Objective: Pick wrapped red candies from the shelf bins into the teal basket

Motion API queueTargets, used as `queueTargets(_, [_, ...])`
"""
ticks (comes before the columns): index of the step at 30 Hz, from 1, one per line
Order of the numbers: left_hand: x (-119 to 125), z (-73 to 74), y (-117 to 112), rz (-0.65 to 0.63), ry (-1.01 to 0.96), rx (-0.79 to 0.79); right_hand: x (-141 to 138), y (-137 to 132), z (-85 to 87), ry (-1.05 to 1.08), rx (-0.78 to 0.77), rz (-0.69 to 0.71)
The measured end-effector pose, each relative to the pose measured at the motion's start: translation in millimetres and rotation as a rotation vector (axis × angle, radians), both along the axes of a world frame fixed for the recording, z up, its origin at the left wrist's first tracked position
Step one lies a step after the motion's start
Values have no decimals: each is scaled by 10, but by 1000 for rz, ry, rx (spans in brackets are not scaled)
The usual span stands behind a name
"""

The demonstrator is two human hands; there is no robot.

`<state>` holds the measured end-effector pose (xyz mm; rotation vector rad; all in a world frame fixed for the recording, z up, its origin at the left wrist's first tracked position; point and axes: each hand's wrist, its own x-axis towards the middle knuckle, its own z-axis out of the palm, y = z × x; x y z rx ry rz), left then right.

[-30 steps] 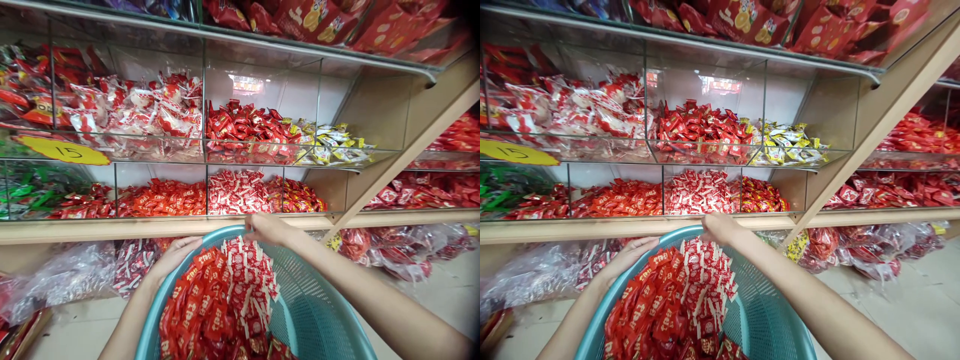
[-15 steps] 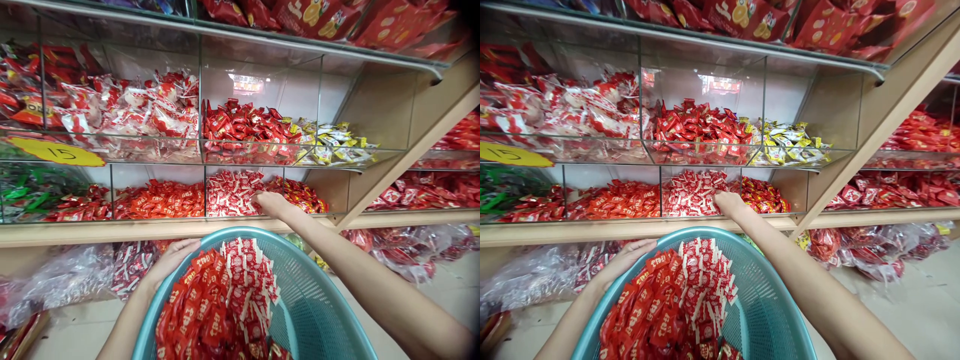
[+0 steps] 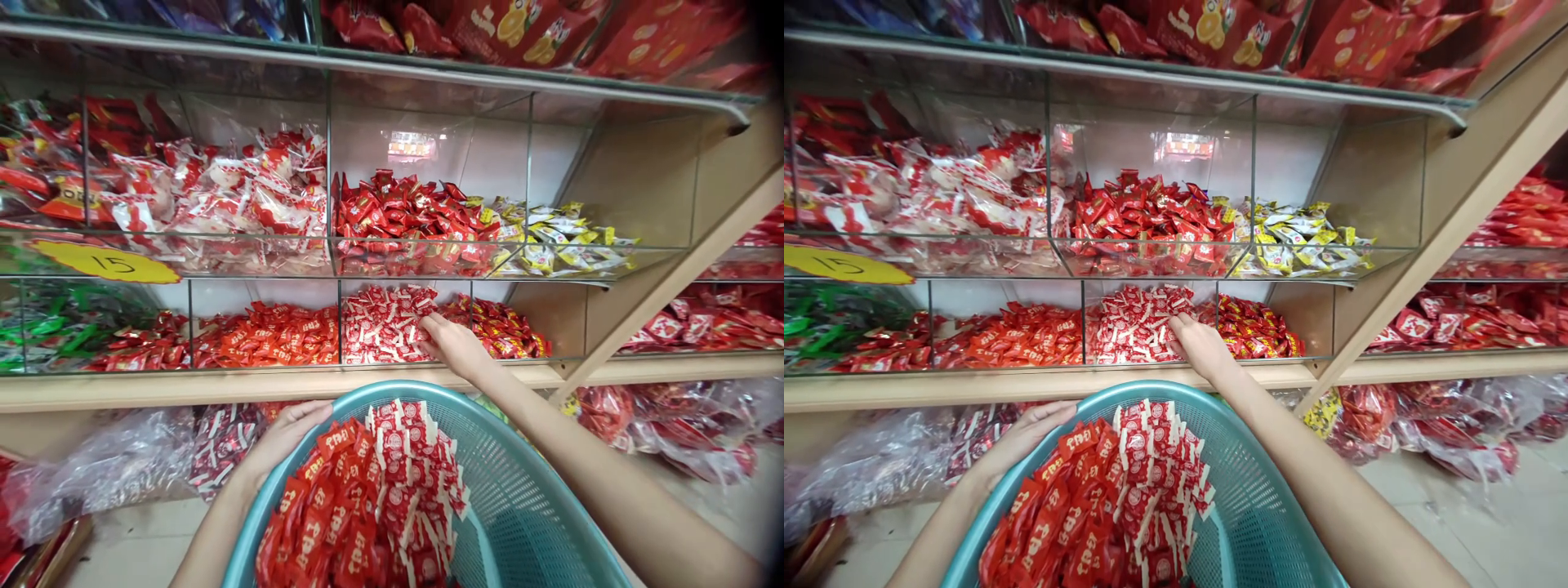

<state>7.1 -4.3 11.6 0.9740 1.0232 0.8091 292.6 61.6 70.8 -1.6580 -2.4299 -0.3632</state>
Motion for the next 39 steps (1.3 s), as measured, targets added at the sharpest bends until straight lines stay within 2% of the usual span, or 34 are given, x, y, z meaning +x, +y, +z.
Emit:
queueTargets(4, [-2, 1, -11, -1, -5, 11, 22, -49, -80, 158, 85, 54])
queueTargets(9, [-1, 2, -4, 0, -2, 11, 37, -27, -113, 192, 82, 78])
queueTargets(13, [-13, -23, 10, -11, -11, 3, 35, -72, -73, 258, 65, 103])
queueTargets(18, [-18, -47, 7, -14, -25, 7, -3, -341, 24, 372, 71, 251])
queueTargets(25, [5, -21, -7, -28, -39, 5, 7, -650, -82, 294, -36, 319])
queueTargets(31, [4, -29, -14, -7, -22, 2, 36, -709, -72, 267, 17, 293])
queueTargets(39, [2, -24, 0, -26, -38, -4, 44, -719, -111, 252, -12, 310])
